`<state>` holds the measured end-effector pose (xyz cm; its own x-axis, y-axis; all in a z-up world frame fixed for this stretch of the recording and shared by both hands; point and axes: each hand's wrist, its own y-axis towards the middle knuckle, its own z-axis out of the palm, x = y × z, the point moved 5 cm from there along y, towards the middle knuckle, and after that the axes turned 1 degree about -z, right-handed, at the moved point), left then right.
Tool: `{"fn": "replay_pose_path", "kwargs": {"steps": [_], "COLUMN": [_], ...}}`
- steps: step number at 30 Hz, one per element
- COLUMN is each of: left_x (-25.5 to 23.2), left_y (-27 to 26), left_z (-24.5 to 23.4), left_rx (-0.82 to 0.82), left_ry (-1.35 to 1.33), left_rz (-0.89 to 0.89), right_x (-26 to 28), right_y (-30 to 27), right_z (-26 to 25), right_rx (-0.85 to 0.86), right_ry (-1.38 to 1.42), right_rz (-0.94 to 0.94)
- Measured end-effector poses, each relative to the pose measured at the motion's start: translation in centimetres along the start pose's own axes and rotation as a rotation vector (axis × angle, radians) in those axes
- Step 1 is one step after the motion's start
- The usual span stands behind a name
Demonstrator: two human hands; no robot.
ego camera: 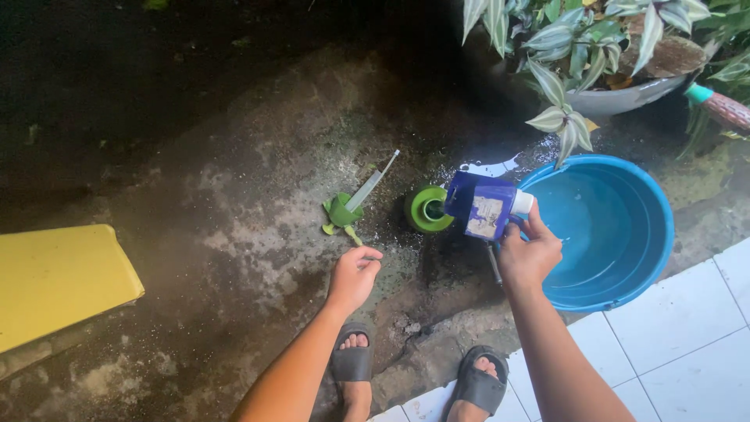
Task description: Prepare a hand-held garden sprayer by adding liquid from a small container.
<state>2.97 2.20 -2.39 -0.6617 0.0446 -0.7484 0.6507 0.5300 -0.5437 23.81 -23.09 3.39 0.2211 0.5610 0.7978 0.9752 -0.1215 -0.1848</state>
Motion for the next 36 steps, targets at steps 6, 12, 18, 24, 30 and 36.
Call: {"fn": "replay_pose_path", "kwargs": {"steps": [6,12,18,24,30,36], "left_x": [0.4,-0.4,-1.5,5.3,8.5,5.5], "left_y": [0.4,0.9,1.7,7.2,12.3,14.1], "left_z": [-0.7,-1.3,-0.4,1.1,-1.5,-2.1], "left_rx": [-0.011,-0.030,-0.010,-0.026,-0.173,-0.216], "left_ry": [-0.002,0.021,0.035,0.069,0.390,0.643], "left_rz": [0.005,0.036,-0.040,0.014,-0.097,-0.290], "right_x": [2.5,4.1,-3.0,-18.1,-20.7,-7.3], "right_y": [-1.1,-2.7,-0.2,3.0,4.3,0.6], "right_z": [0.0,0.2,-1.8,-5.8,-6.8,-4.4], "right_rx": [-0.005,-0.043,-0.177,-0.379,-0.354,-0.337], "right_ry": [-0.037,-0.094,0.378,0.558,0.212,-0.271], "right_rz": [-0.028,-0.494,-0.056,0.333,0.209,-0.376]}}
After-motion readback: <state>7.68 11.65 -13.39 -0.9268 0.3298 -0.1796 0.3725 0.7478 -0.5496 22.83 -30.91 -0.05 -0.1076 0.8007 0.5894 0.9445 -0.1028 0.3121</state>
